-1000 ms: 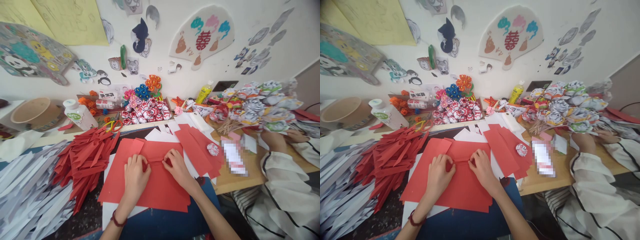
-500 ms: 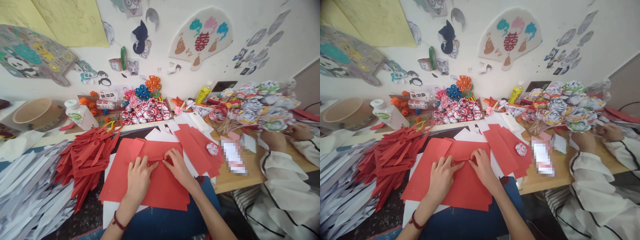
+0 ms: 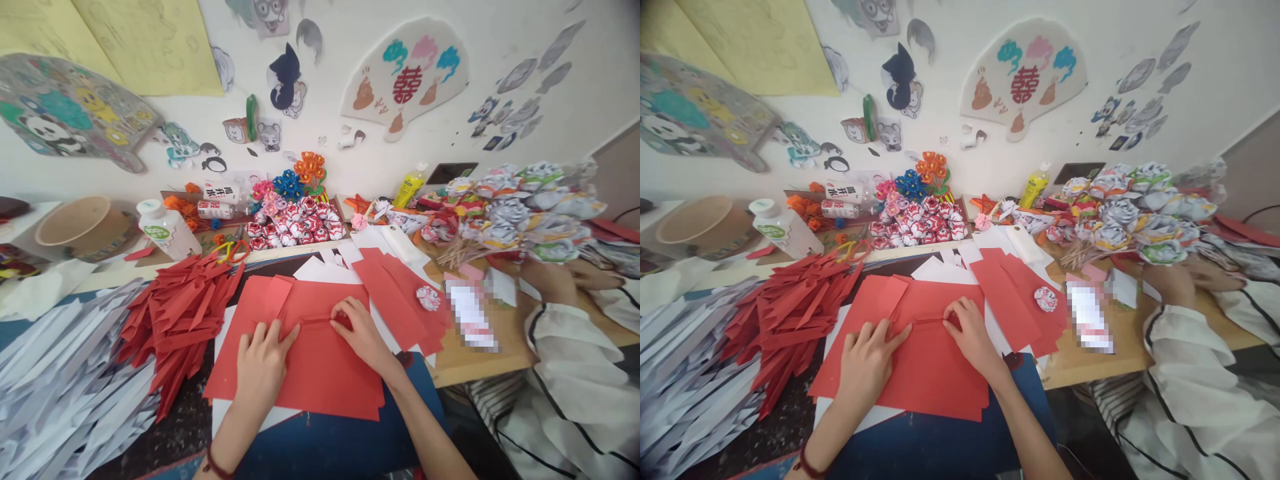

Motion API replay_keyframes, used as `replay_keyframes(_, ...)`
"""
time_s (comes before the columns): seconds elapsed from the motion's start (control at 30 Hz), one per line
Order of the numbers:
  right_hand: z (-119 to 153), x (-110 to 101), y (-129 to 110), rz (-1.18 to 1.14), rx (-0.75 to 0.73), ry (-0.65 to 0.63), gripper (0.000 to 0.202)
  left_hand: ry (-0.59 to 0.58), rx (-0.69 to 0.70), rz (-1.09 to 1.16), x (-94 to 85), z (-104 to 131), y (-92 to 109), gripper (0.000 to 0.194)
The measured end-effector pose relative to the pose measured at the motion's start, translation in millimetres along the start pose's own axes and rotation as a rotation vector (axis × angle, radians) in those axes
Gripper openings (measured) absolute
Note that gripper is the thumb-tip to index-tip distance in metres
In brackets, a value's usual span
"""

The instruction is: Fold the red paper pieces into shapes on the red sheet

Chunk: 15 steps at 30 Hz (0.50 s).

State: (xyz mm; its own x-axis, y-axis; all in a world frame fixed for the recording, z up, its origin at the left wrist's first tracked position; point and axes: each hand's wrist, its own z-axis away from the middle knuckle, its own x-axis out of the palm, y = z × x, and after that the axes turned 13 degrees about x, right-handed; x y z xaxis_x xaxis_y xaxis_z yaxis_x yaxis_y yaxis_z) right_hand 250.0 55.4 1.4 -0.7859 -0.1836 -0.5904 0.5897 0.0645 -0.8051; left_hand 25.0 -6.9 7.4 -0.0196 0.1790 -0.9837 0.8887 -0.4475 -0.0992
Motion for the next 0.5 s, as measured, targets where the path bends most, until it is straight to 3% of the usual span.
replay_keyframes(0.17, -1.3, 2.2, 1.7, -0.033, 0.015, 0.012, 0.014, 0.088, -0.038, 0.049, 0.2, -1.3, 8.2, 0.053)
replay_keyframes(0.27, -0.8, 4.6, 3.1, -0.047, 0.013, 0.033, 0.017, 0.143, 0.036, 0.115, 2.4, -3.3, 12.1, 0.053)
replay_keyframes(0.37, 0.2, 5.3, 5.2, -0.054, 0.012, 0.053, 0.025, 0.141, 0.081, 0.141, 3.8, -5.9, 12.1, 0.049)
replay_keyframes(0.5, 1.4, 2.3, 7.2, -0.046, -0.002, 0.016, 0.025, 0.123, -0.003, 0.213, 2.6, -9.8, 8.0, 0.044)
